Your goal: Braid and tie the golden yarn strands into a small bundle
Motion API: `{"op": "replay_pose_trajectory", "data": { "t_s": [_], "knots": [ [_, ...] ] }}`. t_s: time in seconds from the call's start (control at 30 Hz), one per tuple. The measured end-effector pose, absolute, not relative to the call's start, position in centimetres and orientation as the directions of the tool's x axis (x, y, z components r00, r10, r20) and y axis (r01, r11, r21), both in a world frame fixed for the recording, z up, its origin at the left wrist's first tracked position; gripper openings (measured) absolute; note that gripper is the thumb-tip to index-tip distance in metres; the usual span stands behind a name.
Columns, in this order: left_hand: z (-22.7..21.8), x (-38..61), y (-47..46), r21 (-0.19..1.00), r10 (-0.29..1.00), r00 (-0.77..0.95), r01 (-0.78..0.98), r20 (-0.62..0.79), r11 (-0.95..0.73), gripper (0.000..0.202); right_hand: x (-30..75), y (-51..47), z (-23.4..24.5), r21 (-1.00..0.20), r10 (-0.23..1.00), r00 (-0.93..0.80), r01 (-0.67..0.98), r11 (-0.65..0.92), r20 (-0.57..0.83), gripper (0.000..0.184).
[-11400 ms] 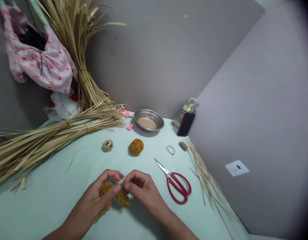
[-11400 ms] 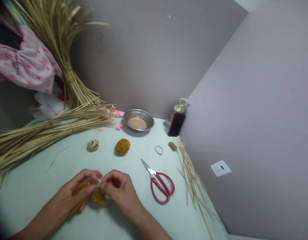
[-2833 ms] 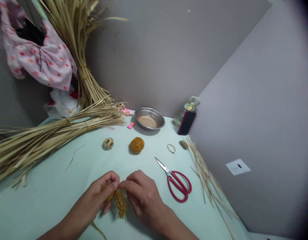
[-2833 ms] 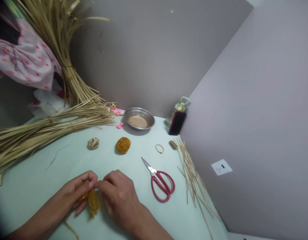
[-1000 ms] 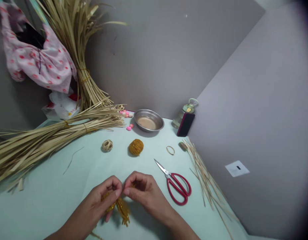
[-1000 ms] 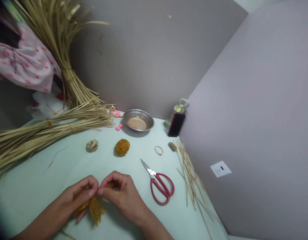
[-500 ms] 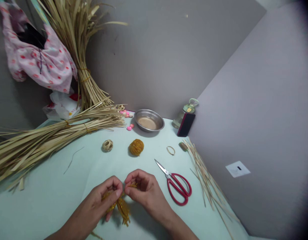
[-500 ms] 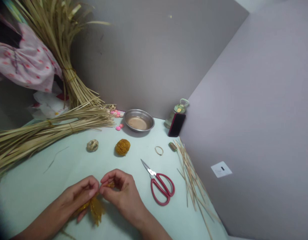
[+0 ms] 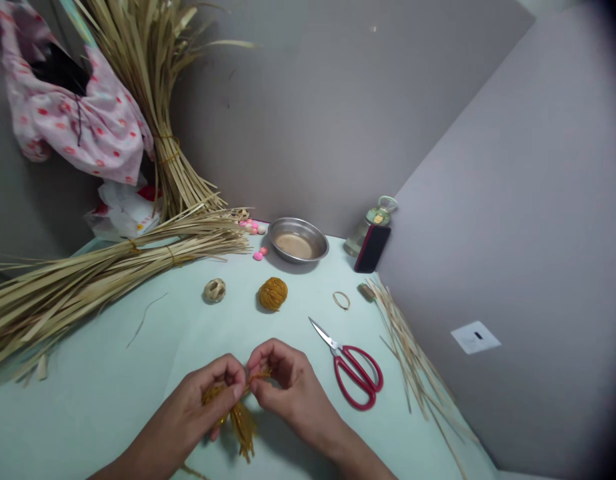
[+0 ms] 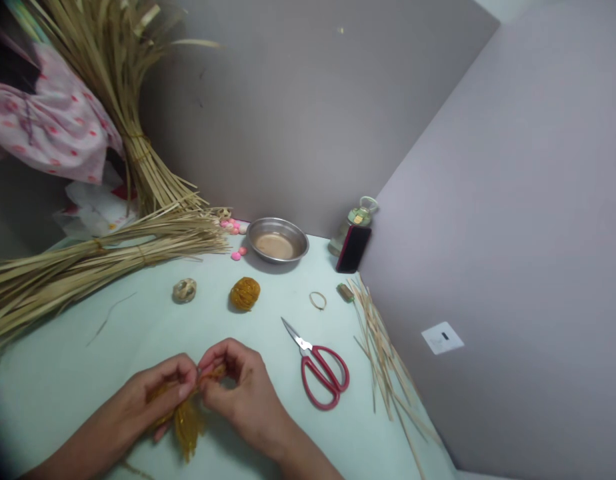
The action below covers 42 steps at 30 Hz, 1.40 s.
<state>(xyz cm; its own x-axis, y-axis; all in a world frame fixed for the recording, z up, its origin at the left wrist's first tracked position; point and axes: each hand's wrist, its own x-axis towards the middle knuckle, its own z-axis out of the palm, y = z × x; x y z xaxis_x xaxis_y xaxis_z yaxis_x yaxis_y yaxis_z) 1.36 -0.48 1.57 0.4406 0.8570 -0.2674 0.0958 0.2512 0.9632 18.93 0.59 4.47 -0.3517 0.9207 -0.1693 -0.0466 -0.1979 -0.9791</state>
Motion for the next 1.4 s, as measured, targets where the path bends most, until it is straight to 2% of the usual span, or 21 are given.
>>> {"op": "replay_pose_trajectory", "data": {
  "t_s": [0.33,0.57,1.4],
  "knots": [
    [1.69,1.36,-0.49,0.96,0.861,0.426,0.097,-0.279,0.263,0.036,18.81,0.6,4.38,-0.979,0.925,-0.338,-0.039,-0.199,-0.175,0.018],
    [1.28,1.44,-0.36,0.954,0.857,0.421,0.104,-0.297,0.279,0.028,18.52,0.42,4.46,-0.982,0.927,-0.337,-0.032,-0.187,-0.166,0.019],
    [1.73,1.25,-0.43,0.957,0.865,0.41,0.118,-0.289,0.265,0.031,18.49,0.3,4.21,-0.987,0.931,-0.336,-0.022,-0.162,-0.145,0.019]
  ]
}}
